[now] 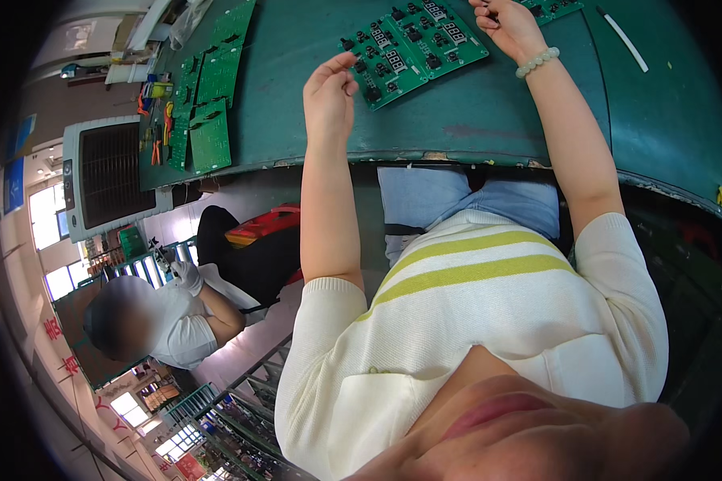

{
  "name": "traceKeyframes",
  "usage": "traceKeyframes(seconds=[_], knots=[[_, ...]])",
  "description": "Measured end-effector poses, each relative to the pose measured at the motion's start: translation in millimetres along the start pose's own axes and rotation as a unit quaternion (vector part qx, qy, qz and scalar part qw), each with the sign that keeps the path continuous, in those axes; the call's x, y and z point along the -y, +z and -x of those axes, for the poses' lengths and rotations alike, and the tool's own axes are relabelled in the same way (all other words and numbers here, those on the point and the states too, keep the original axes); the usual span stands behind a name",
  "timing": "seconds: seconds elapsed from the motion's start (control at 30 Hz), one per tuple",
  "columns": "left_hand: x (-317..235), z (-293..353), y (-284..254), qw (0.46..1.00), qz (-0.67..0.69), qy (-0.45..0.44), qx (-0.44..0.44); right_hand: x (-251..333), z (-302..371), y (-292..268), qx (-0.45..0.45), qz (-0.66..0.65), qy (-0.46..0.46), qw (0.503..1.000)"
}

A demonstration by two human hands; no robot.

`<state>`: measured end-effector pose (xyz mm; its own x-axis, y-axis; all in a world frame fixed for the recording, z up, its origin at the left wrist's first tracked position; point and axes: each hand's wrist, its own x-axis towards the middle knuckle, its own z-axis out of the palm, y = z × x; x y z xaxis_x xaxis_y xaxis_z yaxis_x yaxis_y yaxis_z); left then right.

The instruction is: Insert small electronic components into designated slots on a printed circuit board.

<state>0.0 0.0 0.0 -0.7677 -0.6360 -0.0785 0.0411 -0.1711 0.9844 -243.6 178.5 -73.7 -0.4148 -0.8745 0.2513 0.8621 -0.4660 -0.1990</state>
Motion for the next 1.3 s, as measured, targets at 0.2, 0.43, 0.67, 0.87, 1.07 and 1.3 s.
traceKeyframes(seconds=[0.2, 0.43, 0.67, 0.87, 1.07, 1.3], knots=[[-6.8, 35.6, 22.6, 0.994, 0.087, -0.059, -0.014, -10.4, 2.9, 50.1, -0.303, 0.282, -0.053, 0.909], [0.8, 45.1, 27.3, 0.998, -0.033, -0.052, 0.016, -13.1, 4.0, 50.4, -0.291, 0.315, -0.031, 0.903], [8.1, 52.9, 39.9, 0.984, -0.173, 0.033, -0.009, -10.3, 5.4, 42.3, -0.135, 0.247, -0.014, 0.960], [21.6, 51.2, 36.0, 0.895, -0.405, 0.180, -0.049, -14.5, 5.7, 56.7, -0.260, 0.327, -0.019, 0.908], [26.7, 45.7, 38.6, 0.834, -0.455, 0.311, -0.022, -15.1, 6.3, 54.5, -0.244, 0.334, 0.010, 0.910], [30.5, 41.2, 35.7, 0.835, -0.456, 0.308, -0.006, -14.2, 6.4, 54.0, -0.260, 0.343, 0.028, 0.902]])
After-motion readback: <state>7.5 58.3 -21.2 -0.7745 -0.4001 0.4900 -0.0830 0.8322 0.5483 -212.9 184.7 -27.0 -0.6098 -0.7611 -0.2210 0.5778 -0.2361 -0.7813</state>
